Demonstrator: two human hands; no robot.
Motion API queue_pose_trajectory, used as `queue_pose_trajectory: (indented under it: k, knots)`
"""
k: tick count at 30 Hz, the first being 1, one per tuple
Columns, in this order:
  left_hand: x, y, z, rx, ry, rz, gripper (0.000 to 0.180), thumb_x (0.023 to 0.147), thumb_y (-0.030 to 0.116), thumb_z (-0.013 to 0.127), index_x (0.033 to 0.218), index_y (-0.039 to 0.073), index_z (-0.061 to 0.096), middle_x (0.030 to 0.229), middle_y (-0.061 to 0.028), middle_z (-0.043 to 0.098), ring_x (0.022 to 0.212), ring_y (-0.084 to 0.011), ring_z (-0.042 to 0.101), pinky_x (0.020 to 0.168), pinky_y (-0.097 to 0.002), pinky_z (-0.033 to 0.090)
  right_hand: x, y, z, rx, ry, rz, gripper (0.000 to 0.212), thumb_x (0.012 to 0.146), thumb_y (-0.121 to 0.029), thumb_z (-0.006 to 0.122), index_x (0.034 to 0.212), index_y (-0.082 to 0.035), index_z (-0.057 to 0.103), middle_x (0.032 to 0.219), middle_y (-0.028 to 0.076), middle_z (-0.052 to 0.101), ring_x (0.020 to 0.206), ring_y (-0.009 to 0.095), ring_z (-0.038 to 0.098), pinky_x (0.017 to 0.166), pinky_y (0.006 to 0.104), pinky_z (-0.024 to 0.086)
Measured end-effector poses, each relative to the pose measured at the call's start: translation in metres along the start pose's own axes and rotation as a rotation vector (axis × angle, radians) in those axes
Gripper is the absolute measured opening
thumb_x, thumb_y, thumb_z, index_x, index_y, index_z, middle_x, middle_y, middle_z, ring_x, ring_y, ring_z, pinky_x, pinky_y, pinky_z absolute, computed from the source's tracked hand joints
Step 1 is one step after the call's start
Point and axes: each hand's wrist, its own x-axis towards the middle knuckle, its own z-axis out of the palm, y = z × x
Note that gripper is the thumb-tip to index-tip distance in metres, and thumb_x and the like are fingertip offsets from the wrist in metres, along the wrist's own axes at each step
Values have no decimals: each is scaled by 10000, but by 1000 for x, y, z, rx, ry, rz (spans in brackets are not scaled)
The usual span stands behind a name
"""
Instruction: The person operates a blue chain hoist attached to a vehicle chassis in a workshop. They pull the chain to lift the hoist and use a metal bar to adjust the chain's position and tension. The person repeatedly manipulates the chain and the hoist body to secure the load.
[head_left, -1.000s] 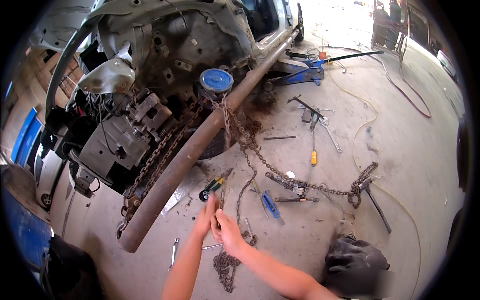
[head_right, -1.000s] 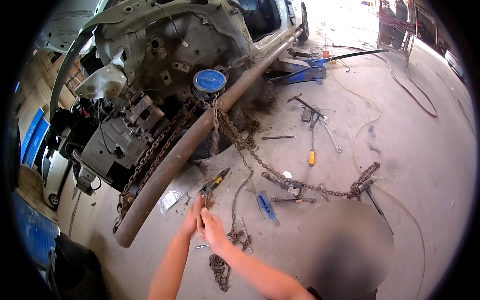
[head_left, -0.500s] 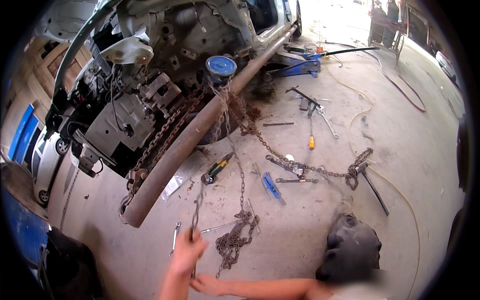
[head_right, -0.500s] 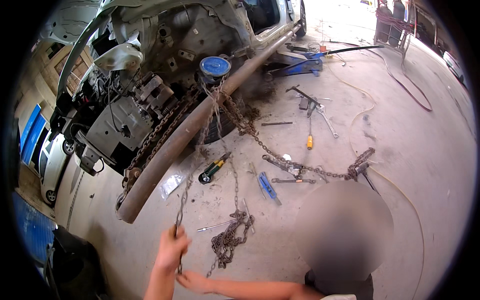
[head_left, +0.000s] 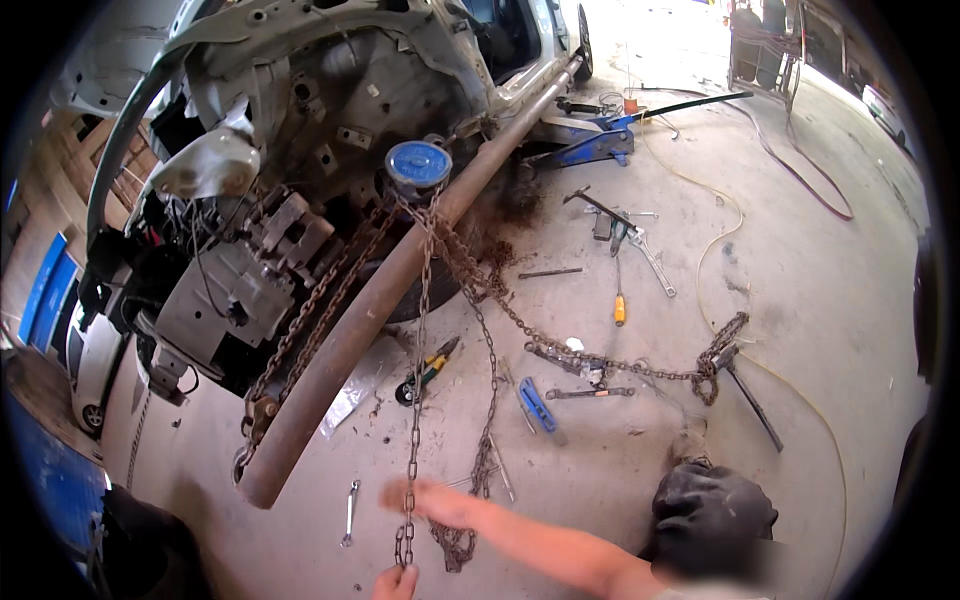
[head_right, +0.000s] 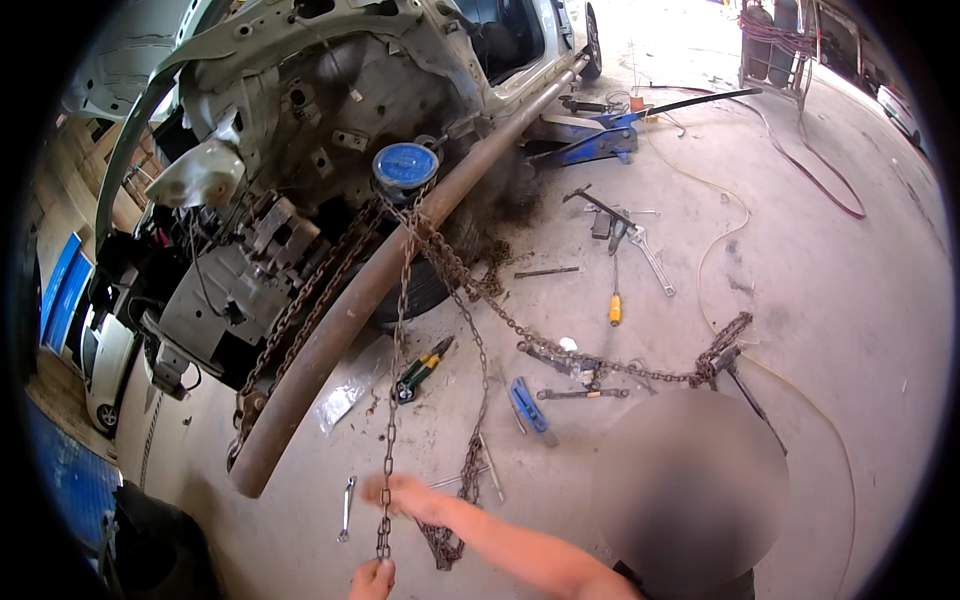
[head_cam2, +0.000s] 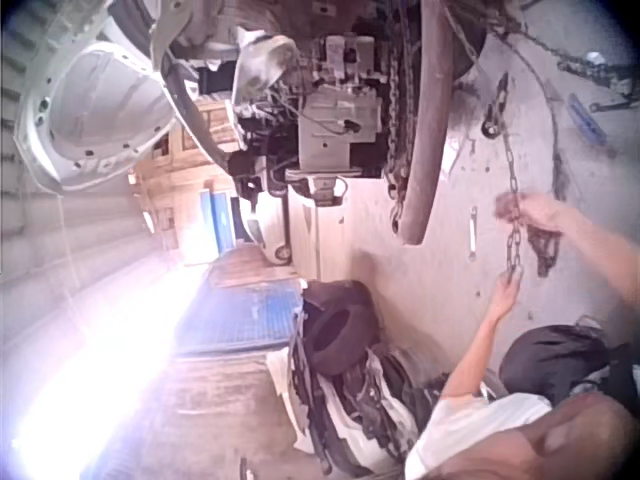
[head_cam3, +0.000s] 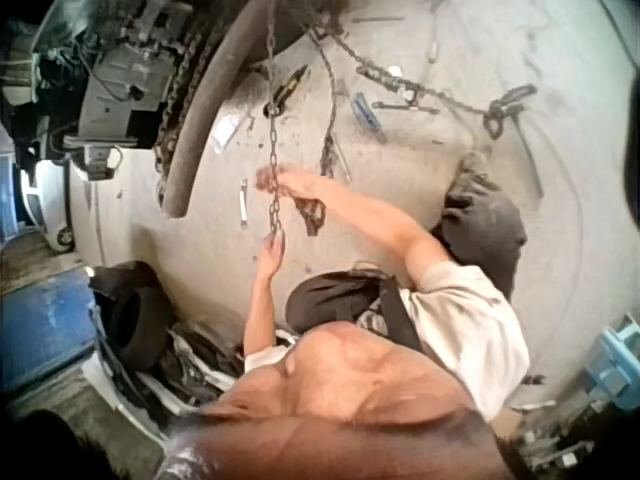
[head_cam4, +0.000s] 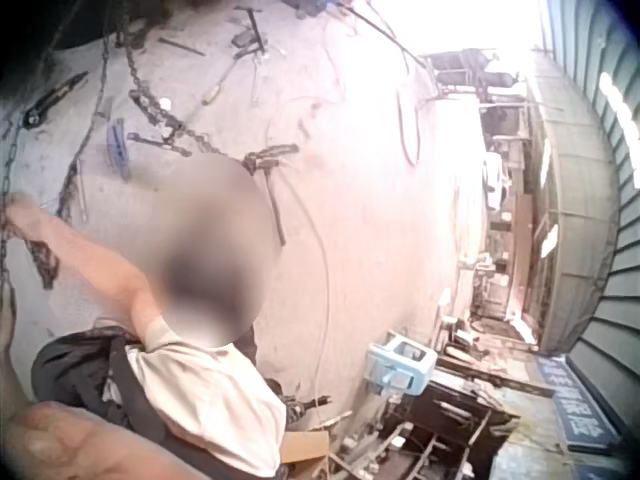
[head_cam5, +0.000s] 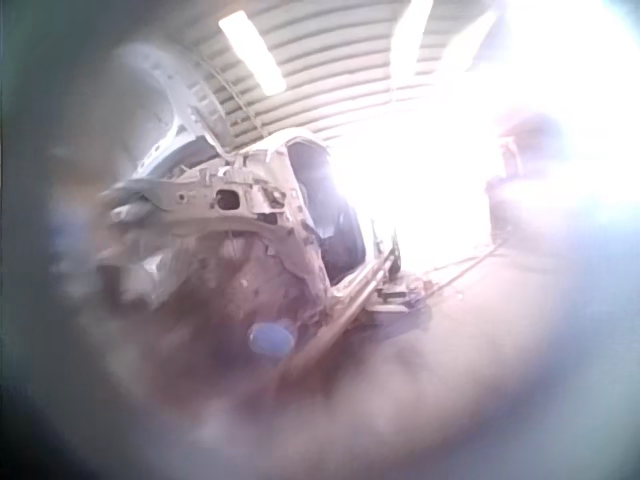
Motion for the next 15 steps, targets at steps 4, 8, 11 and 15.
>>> queue_pose_trajectory:
  k: [4, 8, 11, 15]
  knots:
    - [102, 84, -10, 63, 175, 23, 811, 928, 592, 115, 1102, -33, 602, 993, -133, 649, 993, -265, 575, 940, -350, 387, -34, -55, -20, 816, 278, -313, 302, 947, -351, 399, 891, -77, 513, 615, -19, 420, 549, 112, 405, 557, 256, 371]
    - [182, 297, -49, -798, 38, 231, 643, 903, 601, 360, 985, 15, 612, 873, -79, 623, 743, -190, 598, 712, -276, 462, -40, -57, 19, 395, 425, -242, 449, 979, -429, 318, 674, -109, 394, 522, -48, 306, 441, 83, 279, 426, 248, 253]
    - [178, 361, -61, -833, 19, 267, 247, 861, 305, 607, 722, 139, 488, 566, 89, 292, 439, -22, 256, 396, -214, 197, -34, -56, 23, -24, 681, -434, 459, 985, -406, 322, 678, -75, 405, 530, -22, 358, 466, 95, 320, 445, 267, 286]
    - [179, 333, -65, -808, 46, 359, 230, 795, 37, 616, 741, 167, 434, 583, 91, 351, 435, -31, 281, 392, -202, 206, -44, -60, 44, -179, 693, -470, 475, 986, -388, 337, 683, -33, 421, 545, 1, 406, 512, 116, 374, 491, 297, 340]
